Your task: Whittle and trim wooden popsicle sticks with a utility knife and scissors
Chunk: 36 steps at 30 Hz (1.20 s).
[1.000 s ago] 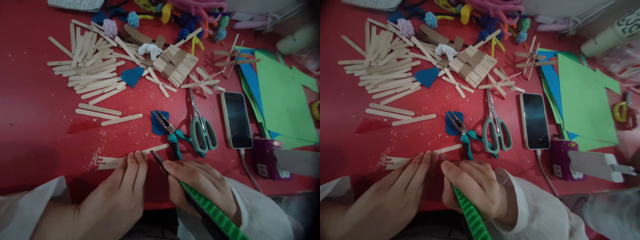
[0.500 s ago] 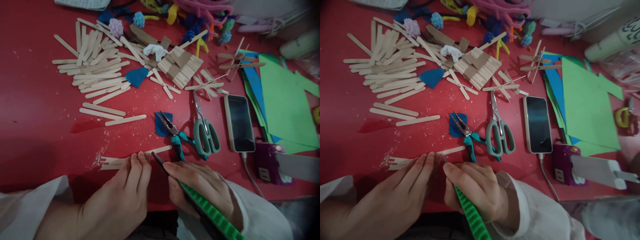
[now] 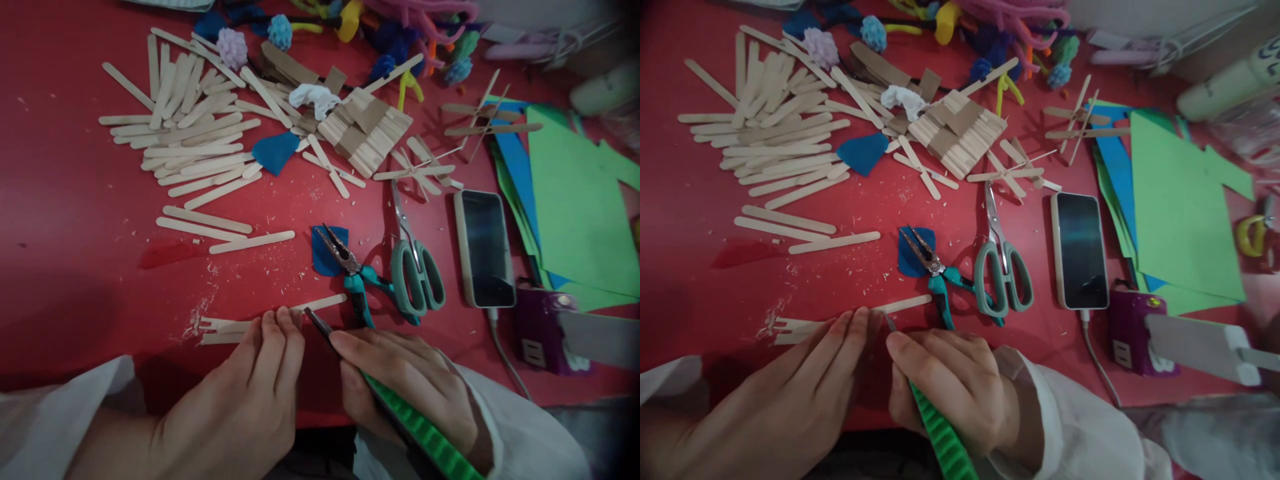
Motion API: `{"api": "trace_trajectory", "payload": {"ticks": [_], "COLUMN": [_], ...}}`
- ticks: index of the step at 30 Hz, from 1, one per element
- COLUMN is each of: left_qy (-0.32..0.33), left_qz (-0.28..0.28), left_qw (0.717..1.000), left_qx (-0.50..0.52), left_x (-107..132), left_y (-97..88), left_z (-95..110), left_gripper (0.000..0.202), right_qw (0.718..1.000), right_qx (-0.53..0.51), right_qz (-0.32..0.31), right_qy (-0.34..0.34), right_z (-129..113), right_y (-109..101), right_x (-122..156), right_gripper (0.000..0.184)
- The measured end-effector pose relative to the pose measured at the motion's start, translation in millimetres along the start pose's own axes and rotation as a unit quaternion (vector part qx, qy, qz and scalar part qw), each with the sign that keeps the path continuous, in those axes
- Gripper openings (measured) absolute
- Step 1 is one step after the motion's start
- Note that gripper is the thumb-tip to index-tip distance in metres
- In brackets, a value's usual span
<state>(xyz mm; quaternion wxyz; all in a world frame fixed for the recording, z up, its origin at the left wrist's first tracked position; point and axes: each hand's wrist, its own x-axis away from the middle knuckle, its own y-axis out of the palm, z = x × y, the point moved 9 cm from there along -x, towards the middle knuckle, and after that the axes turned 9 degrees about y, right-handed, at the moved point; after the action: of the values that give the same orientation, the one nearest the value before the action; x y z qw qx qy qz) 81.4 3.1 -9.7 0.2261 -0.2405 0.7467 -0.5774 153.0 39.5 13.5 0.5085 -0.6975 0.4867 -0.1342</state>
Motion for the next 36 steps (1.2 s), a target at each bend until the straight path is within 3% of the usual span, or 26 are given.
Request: {"api": "trace_trajectory", "payload": {"ticks": [8,13,23,30,36], "left_qy": [0.011,0.011,0.019,0.009,0.008], "left_qz": [0.032,0.010,0.030,0.025,0.034], "left_qw": [0.999,1.000,0.999,1.000,0.999], "left_qx": [-0.008,0.005,0.002,-0.001,0.001], "left_x": [-3,-3,-4,-3,-2], "left_y": [-4.8,0.0,-0.3,-1.4,-4.6], "left_z": [1,2,3,0,1], "left_gripper": [0.040,0.039,0.039,0.041,0.040], "right_qw": [0.998,0.998,0.998,0.992,0.993], "right_qx": [0.024,0.001,-0.038,-0.103,-0.102], "right_qz": [0.006,0.008,0.016,-0.005,0.063], "right_qy": [-0.053,-0.069,-0.051,0.072,0.015], "right_z": [-15,-20,-16,12,7], "right_y": [-1,-2,1,4,-2], "right_x": [-5,-10,-12,-10,-3], "right_gripper": [0.016,0.013,0.016,0.017,0.021]}}
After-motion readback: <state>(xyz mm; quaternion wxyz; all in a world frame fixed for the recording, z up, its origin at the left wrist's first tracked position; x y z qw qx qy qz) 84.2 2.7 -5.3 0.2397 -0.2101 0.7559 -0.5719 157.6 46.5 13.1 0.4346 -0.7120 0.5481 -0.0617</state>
